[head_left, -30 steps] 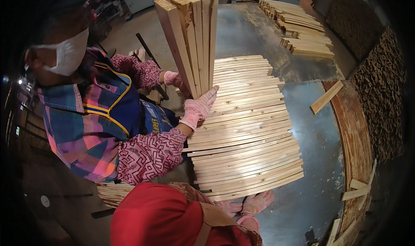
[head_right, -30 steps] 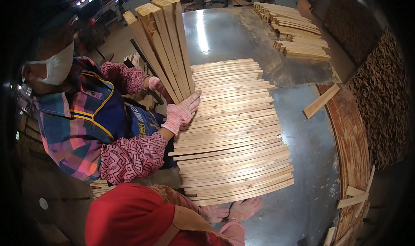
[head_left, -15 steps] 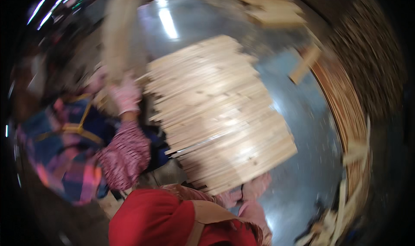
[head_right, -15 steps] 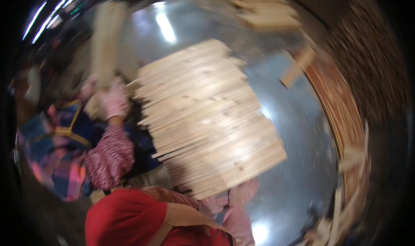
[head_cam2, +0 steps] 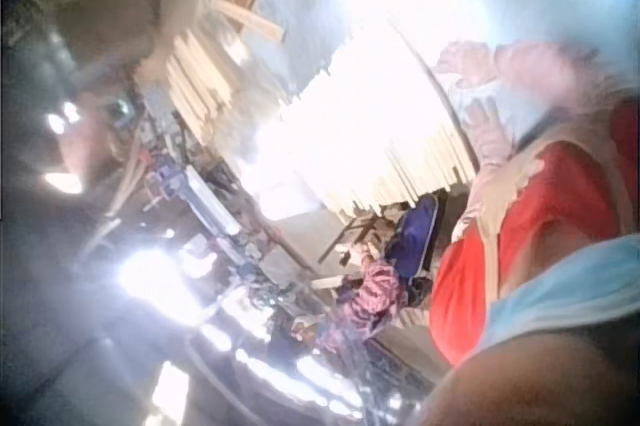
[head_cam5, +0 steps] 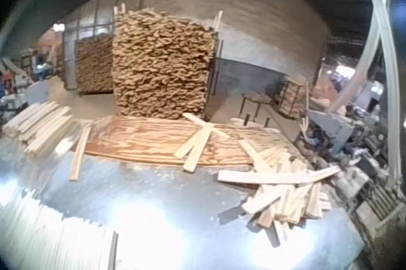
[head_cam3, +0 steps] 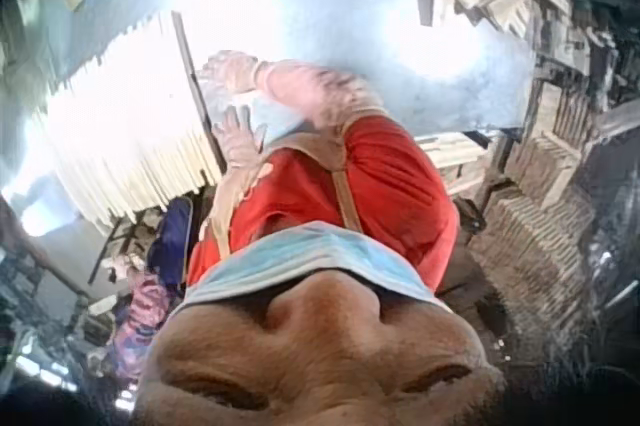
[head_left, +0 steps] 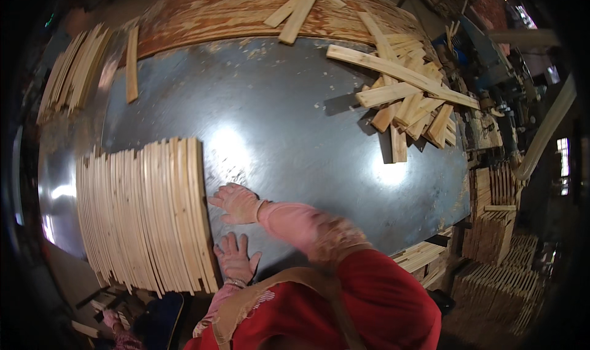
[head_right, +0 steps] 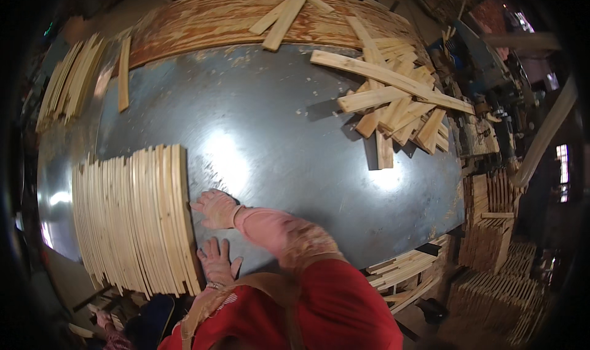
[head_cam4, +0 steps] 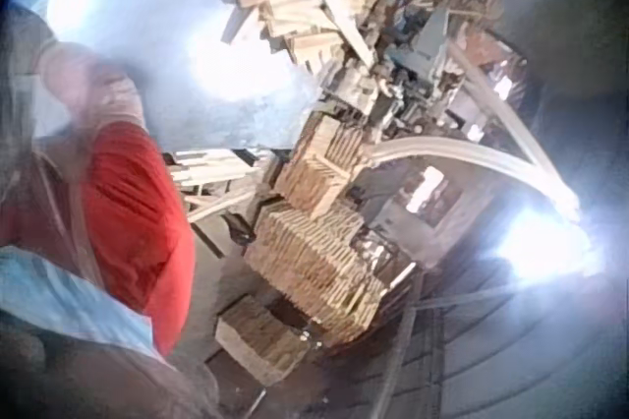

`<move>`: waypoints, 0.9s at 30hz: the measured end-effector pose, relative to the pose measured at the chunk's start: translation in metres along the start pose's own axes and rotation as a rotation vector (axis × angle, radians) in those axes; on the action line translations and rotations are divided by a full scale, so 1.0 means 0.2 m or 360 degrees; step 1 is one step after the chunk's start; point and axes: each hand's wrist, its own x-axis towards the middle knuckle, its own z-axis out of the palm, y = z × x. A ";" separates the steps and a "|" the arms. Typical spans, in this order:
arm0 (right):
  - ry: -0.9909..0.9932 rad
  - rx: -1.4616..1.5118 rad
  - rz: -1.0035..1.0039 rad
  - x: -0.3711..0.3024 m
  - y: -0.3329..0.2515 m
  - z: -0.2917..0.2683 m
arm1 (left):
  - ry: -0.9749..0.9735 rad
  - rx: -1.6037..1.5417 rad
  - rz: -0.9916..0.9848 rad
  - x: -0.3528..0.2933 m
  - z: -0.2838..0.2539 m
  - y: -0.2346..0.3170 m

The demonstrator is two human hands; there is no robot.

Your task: The person sorts and stacks thin wooden slats on a large metal table. They pick up individual pieces from a disorganized pile, align them, and place them into a neat stack.

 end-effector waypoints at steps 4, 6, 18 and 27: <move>0.0727 0.0083 0.0455 -0.47 0.66 -0.64 | -0.0002 0.0049 -0.0389 0.10 0.10 0.12; 0.1017 -0.0219 0.1008 -0.80 0.94 -1.19 | 0.0082 0.0002 -0.0515 0.19 0.08 0.19; 0.0894 -0.0128 0.1965 -1.83 2.64 -1.94 | 0.0523 0.0196 -0.0521 0.64 0.06 0.15; 0.0514 -0.0536 0.1795 -1.59 2.11 -1.71 | 0.0566 0.0027 -0.0503 0.64 0.04 0.13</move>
